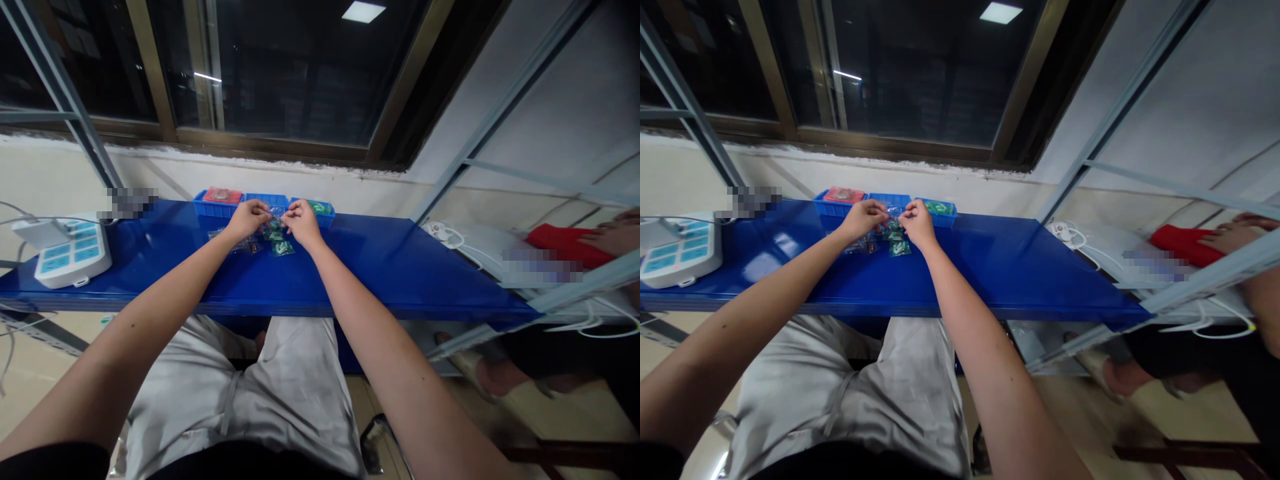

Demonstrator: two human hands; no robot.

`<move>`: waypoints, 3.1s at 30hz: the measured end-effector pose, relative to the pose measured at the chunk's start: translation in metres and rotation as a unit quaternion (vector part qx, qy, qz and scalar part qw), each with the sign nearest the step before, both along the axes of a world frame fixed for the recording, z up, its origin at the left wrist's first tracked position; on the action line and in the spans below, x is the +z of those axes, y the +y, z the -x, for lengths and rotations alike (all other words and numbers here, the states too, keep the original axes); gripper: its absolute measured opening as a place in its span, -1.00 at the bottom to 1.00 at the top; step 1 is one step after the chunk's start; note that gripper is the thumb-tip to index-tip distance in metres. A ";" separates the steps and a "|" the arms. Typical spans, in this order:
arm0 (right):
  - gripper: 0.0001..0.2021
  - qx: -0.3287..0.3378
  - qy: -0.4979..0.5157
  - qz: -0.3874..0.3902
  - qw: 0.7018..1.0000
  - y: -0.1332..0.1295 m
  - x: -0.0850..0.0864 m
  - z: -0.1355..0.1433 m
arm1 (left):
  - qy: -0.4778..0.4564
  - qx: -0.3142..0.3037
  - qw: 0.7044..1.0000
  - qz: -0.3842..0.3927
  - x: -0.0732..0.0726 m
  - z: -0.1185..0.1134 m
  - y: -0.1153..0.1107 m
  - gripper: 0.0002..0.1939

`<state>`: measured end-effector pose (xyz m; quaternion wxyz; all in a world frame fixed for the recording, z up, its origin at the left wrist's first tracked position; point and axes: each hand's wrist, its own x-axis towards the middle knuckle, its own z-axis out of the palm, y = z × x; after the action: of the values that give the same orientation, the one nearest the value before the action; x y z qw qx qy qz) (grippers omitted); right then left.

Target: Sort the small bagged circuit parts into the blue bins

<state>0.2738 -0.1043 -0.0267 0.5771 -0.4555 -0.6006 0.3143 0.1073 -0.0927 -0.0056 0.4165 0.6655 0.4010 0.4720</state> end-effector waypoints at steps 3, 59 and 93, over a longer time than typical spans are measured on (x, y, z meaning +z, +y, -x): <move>-0.75 -0.002 -0.005 0.008 1.000 -0.001 0.000 0.000 | 0.008 0.001 1.000 -0.003 0.001 0.000 0.000 -0.89; -0.87 0.012 -0.039 0.083 0.996 -0.003 0.005 0.002 | 0.472 0.180 0.843 -0.184 -0.002 0.000 0.016 -0.67; -0.91 0.004 -0.069 0.066 0.995 -0.001 0.001 0.001 | 0.202 -0.026 0.974 -0.100 0.008 0.008 0.020 -0.83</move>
<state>0.2726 -0.1050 -0.0254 0.5020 -0.5107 -0.6186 0.3232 0.0992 -0.0724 0.0027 0.2706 0.7955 0.4101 0.3545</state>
